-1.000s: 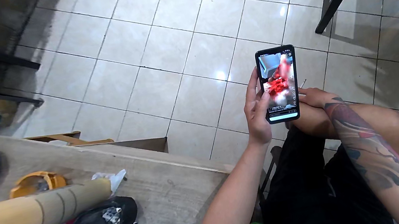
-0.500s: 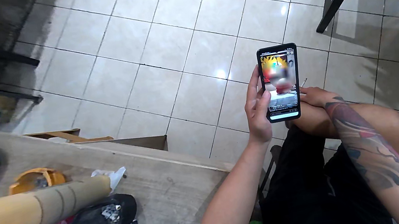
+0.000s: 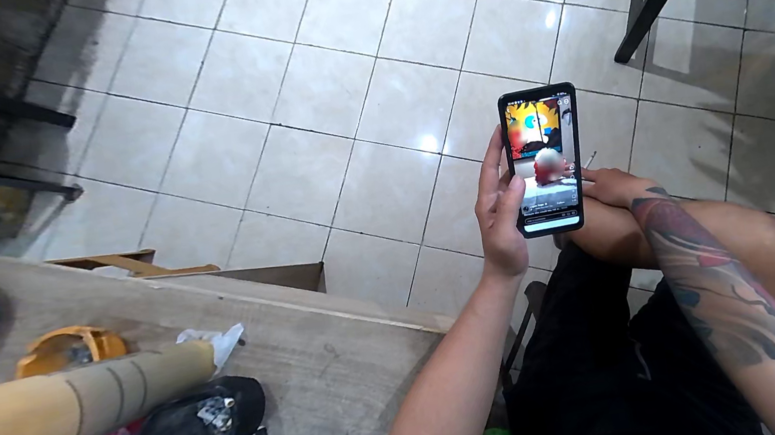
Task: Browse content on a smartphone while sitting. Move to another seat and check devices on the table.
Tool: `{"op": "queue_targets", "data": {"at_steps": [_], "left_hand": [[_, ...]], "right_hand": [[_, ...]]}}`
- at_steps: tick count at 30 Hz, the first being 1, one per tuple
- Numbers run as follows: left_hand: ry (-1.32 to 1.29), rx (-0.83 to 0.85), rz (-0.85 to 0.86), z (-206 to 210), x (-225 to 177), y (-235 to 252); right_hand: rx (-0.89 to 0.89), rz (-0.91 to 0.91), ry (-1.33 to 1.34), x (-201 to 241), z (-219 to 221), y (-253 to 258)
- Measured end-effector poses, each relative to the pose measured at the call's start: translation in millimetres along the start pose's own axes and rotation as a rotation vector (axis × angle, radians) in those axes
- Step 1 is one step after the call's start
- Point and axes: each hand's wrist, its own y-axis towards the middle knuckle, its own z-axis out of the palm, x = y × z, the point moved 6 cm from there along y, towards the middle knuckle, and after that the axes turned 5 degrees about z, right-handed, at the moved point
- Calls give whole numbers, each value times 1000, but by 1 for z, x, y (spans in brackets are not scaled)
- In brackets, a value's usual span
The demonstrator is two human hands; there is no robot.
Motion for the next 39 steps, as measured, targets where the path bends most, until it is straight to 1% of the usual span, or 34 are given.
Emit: {"op": "queue_targets", "data": {"at_steps": [22, 30, 39], "left_hand": [[0, -8, -17, 1, -1, -1], [-3, -5, -12, 1, -1, -1], [20, 1, 6, 0, -2, -1]], "right_hand": [[11, 19, 12, 7, -4, -11], [-5, 1, 10, 0, 0, 1], [-9, -3, -3, 0, 0, 0]]}}
